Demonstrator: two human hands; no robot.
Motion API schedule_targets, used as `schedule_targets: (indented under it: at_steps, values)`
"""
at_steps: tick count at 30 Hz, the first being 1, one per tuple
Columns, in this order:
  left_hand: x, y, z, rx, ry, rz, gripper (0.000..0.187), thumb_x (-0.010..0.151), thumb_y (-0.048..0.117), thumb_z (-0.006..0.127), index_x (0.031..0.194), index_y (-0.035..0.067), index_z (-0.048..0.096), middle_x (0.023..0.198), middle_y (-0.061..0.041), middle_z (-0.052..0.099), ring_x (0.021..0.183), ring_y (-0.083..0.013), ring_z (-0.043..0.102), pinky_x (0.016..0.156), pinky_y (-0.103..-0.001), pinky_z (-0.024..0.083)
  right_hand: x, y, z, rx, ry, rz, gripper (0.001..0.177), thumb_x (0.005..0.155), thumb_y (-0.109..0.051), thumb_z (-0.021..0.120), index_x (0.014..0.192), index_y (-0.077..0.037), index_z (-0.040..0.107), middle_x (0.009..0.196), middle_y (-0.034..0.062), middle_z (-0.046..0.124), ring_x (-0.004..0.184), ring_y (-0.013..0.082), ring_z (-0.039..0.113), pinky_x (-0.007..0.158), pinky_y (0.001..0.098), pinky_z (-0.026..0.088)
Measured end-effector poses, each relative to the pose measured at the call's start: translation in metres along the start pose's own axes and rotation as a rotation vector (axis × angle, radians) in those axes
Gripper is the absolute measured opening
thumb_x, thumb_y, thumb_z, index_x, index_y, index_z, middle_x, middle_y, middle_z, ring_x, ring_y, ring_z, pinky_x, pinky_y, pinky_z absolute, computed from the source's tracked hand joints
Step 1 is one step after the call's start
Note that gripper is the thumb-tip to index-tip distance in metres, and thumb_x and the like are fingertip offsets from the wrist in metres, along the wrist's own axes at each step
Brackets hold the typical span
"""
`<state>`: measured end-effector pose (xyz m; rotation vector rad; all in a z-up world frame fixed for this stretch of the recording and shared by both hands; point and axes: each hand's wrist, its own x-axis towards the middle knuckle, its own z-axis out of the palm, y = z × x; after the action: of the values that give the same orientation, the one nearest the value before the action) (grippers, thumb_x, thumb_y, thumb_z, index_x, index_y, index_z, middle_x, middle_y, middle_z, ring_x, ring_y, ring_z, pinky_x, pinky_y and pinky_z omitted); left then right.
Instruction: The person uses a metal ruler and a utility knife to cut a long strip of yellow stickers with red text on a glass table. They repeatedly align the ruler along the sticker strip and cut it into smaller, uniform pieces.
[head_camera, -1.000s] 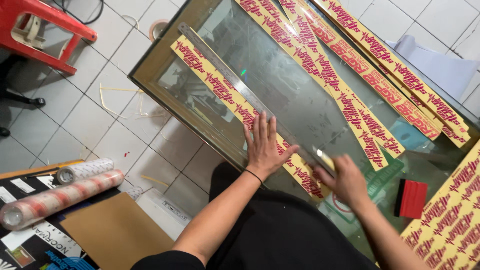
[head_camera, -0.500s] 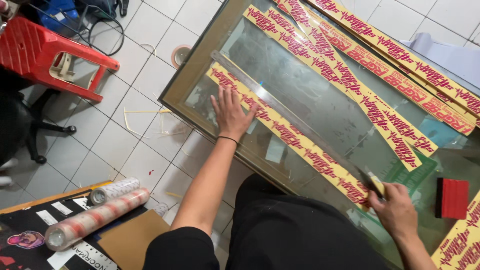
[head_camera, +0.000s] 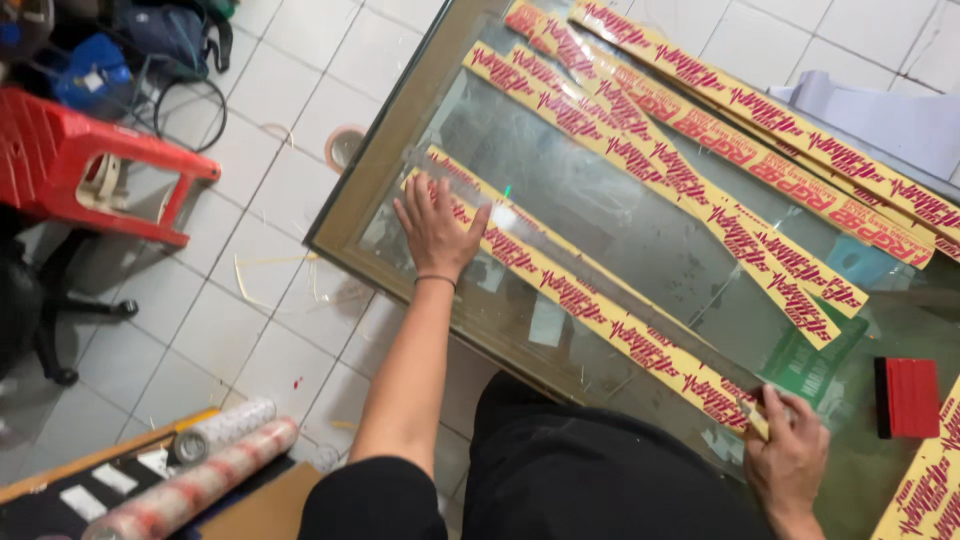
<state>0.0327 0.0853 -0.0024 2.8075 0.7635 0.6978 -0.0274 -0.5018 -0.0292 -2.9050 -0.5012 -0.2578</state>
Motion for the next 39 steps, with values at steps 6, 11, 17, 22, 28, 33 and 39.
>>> schedule_targets:
  at_steps: [6,11,17,22,28,33,39]
  values:
    - [-0.001,0.002,-0.006,-0.121,0.068,-0.057,0.052,0.094,0.052,0.062,0.106,0.002,0.052,0.133,-0.025,0.052,0.135,-0.0475,0.044,0.117,-0.066,0.029,-0.028,-0.003,0.006,0.084,0.163,-0.103,0.062,0.071,-0.002,0.065,0.132,-0.008,0.077,0.132,0.0107,0.07,0.097,0.0359,0.068,0.085,0.0499,0.051]
    - [-0.001,-0.008,-0.001,-0.134,0.076,-0.075,0.06,0.091,0.053,0.068,0.114,0.0,0.053,0.132,-0.025,0.049,0.126,-0.0475,0.047,0.111,-0.062,0.036,-0.047,-0.009,0.001,0.06,0.158,-0.068,0.042,0.089,-0.001,0.069,0.13,-0.007,0.077,0.134,0.0115,0.071,0.101,0.0348,0.068,0.089,0.0485,0.053]
    - [0.0,-0.029,-0.027,0.072,-0.288,0.002,0.107,0.082,0.091,0.042,0.152,0.011,0.044,0.158,-0.022,0.042,0.149,-0.0398,0.035,0.117,-0.069,0.021,-0.049,-0.021,0.001,-0.21,0.103,0.01,0.058,0.087,-0.015,0.064,0.143,-0.024,0.075,0.155,-0.0055,0.068,0.12,0.0247,0.06,0.102,0.0366,0.043]
    - [0.0,-0.029,-0.017,0.116,-0.199,-0.058,0.112,0.082,0.093,0.041,0.155,0.008,0.044,0.157,-0.024,0.043,0.147,-0.0428,0.037,0.115,-0.072,0.021,0.008,-0.022,0.004,-0.184,0.062,0.011,0.073,0.073,-0.01,0.059,0.144,-0.019,0.074,0.159,-0.0001,0.065,0.12,0.0288,0.059,0.095,0.045,0.043]
    - [-0.004,-0.026,-0.014,0.119,-0.162,-0.155,0.115,0.083,0.093,0.04,0.159,0.007,0.036,0.162,-0.022,0.037,0.151,-0.0396,0.034,0.118,-0.065,0.025,0.009,-0.027,0.019,-0.161,0.06,0.066,0.036,0.11,-0.032,0.065,0.143,-0.023,0.074,0.139,-0.0007,0.068,0.117,0.0299,0.059,0.092,0.0436,0.042]
    - [-0.006,-0.025,-0.015,0.145,-0.133,-0.15,0.113,0.086,0.09,0.037,0.156,0.001,0.038,0.16,-0.025,0.038,0.148,-0.04,0.037,0.119,-0.06,0.028,-0.004,-0.039,0.003,-0.014,0.114,0.007,0.027,0.105,-0.014,0.066,0.129,-0.017,0.079,0.124,0.0057,0.072,0.106,0.0367,0.065,0.083,0.0508,0.042]
    - [-0.003,-0.036,-0.028,-0.008,-0.191,-0.135,0.096,0.087,0.065,0.057,0.155,0.0,0.035,0.159,-0.029,0.035,0.149,-0.046,0.032,0.117,-0.072,0.021,-0.037,-0.026,0.012,-0.07,0.169,-0.024,0.03,0.107,-0.012,0.07,0.134,-0.024,0.078,0.143,-0.0056,0.072,0.119,0.0249,0.065,0.106,0.0358,0.044]
